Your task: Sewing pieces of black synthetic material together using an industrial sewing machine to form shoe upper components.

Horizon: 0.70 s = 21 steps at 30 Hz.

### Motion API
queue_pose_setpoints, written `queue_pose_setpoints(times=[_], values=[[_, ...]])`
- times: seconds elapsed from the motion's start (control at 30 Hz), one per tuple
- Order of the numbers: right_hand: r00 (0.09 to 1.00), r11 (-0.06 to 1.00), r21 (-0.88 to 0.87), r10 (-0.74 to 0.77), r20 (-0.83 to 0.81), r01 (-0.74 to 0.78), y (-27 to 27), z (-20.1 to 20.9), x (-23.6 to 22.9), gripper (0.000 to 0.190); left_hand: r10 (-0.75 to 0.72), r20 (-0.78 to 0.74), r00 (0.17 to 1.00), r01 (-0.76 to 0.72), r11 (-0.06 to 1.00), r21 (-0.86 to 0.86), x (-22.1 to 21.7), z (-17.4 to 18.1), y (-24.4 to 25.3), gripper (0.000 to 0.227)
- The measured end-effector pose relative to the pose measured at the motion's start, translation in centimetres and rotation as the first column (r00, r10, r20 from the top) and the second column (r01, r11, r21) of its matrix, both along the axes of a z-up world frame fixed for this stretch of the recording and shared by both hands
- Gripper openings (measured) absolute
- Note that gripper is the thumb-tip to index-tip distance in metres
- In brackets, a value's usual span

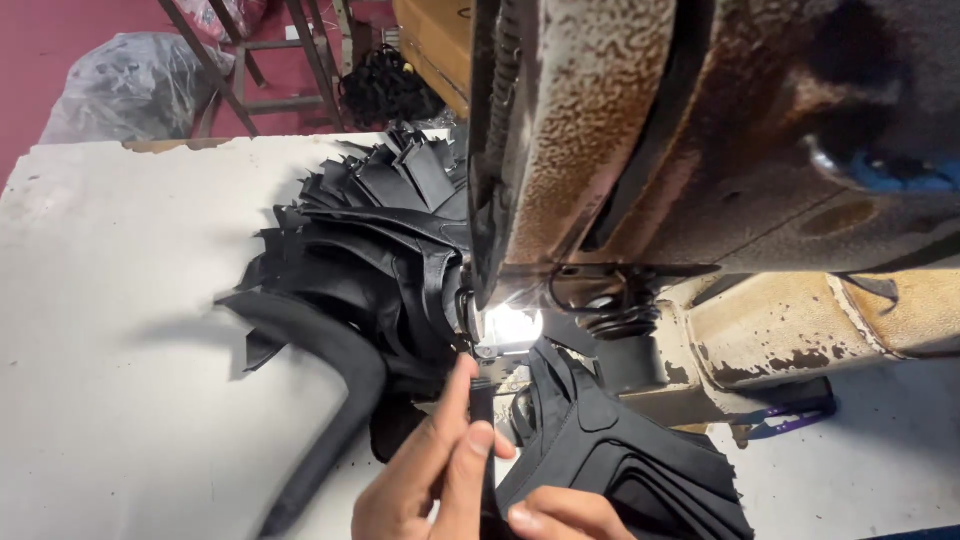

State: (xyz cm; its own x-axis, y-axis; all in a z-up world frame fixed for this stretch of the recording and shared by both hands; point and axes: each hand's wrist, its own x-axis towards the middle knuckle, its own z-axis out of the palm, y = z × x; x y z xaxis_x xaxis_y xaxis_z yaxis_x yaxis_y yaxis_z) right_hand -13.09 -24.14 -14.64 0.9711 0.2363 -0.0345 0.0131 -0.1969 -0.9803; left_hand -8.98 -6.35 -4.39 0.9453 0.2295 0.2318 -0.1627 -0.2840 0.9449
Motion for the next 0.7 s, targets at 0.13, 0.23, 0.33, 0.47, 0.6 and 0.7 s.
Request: queue_pose_setpoints(times=[0.13, 0.23, 0.33, 0.47, 0.6, 0.7], values=[[0.912, 0.934, -0.354, 0.193, 0.363, -0.057, 0.1, 1.7, 1.1, 0.033, 0.033, -0.053, 0.998, -0.037, 0.997, -0.068, 1.7, -0.6, 0.8, 0.047], [0.931, 0.946, -0.310, 0.029, 0.363, 0.092, 1.9, 4.5, 1.8, 0.033, 0.075, -0.116, 0.990, -0.080, 0.996, -0.042, 3.2, 0.7, 0.6, 0.046], [0.893, 0.918, -0.334, -0.046, 0.447, 0.214, 2.8, 5.3, 2.4, 0.051, 0.110, -0.130, 0.985, -0.118, 0.991, -0.059, 4.2, 0.9, 0.3, 0.042], [0.900, 0.910, -0.340, -0.076, 0.430, 0.239, 2.9, 6.4, 3.0, 0.056, 0.074, -0.129, 0.989, -0.075, 0.997, 0.001, 3.9, 0.8, 0.8, 0.046], [0.899, 0.919, -0.350, -0.011, 0.438, 0.181, 2.6, 7.3, 4.3, 0.058, 0.154, -0.149, 0.977, -0.131, 0.980, 0.153, 2.2, -0.8, 1.7, 0.045], [0.898, 0.916, -0.343, -0.039, 0.438, 0.207, 2.8, 7.7, 5.4, 0.058, 0.158, -0.202, 0.967, -0.118, 0.973, 0.197, 2.2, -0.5, 2.1, 0.044]])
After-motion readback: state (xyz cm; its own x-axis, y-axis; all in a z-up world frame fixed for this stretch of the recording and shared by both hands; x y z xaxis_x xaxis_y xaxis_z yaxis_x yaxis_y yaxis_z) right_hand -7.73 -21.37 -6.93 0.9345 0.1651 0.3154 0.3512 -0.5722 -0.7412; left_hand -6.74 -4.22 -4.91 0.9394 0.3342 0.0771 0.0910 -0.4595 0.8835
